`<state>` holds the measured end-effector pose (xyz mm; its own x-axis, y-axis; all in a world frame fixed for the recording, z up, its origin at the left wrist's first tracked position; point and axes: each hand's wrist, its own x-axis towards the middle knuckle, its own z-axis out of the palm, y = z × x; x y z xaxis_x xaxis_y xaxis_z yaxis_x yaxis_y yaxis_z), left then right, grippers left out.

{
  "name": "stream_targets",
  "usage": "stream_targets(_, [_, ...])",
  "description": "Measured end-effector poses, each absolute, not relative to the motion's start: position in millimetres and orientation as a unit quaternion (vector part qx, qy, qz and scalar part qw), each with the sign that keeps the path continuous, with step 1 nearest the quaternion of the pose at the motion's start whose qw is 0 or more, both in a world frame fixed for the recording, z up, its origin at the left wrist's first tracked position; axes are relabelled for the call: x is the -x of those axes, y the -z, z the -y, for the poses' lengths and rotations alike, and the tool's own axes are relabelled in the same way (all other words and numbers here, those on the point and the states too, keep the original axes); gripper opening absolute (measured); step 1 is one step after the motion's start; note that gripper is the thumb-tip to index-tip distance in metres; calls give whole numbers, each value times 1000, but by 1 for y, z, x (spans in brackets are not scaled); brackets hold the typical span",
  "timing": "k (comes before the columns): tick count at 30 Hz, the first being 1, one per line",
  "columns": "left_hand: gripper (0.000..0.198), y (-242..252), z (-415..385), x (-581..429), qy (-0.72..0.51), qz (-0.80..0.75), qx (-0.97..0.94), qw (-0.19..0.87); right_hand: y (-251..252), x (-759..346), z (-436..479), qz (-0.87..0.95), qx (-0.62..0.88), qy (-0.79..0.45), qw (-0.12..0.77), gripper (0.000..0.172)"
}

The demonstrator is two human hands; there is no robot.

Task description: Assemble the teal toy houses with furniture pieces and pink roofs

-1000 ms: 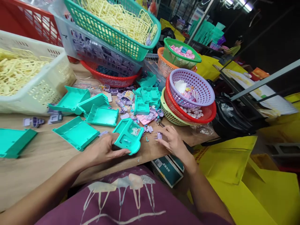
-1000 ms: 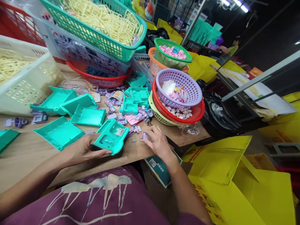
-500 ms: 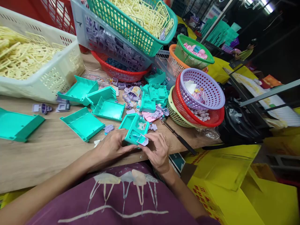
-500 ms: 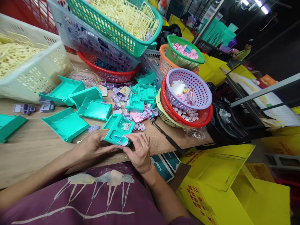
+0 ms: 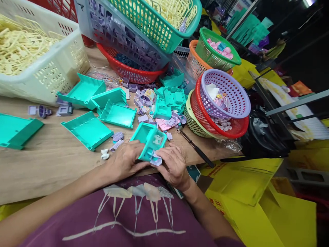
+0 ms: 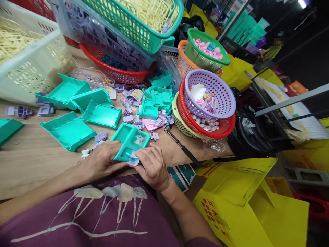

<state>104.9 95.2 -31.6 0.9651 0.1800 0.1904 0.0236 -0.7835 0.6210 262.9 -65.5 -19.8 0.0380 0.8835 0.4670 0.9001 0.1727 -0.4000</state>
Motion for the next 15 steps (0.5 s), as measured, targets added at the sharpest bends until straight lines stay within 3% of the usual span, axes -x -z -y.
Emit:
stream_targets(11, [27,31,-84,-108,-134,-43,-961,237,18,-247,69,648,702,27,295,33])
stream_targets(15, [26,29,-81,-110,-118,-34,-974,192,25,-257,69,650,681,22,335,34])
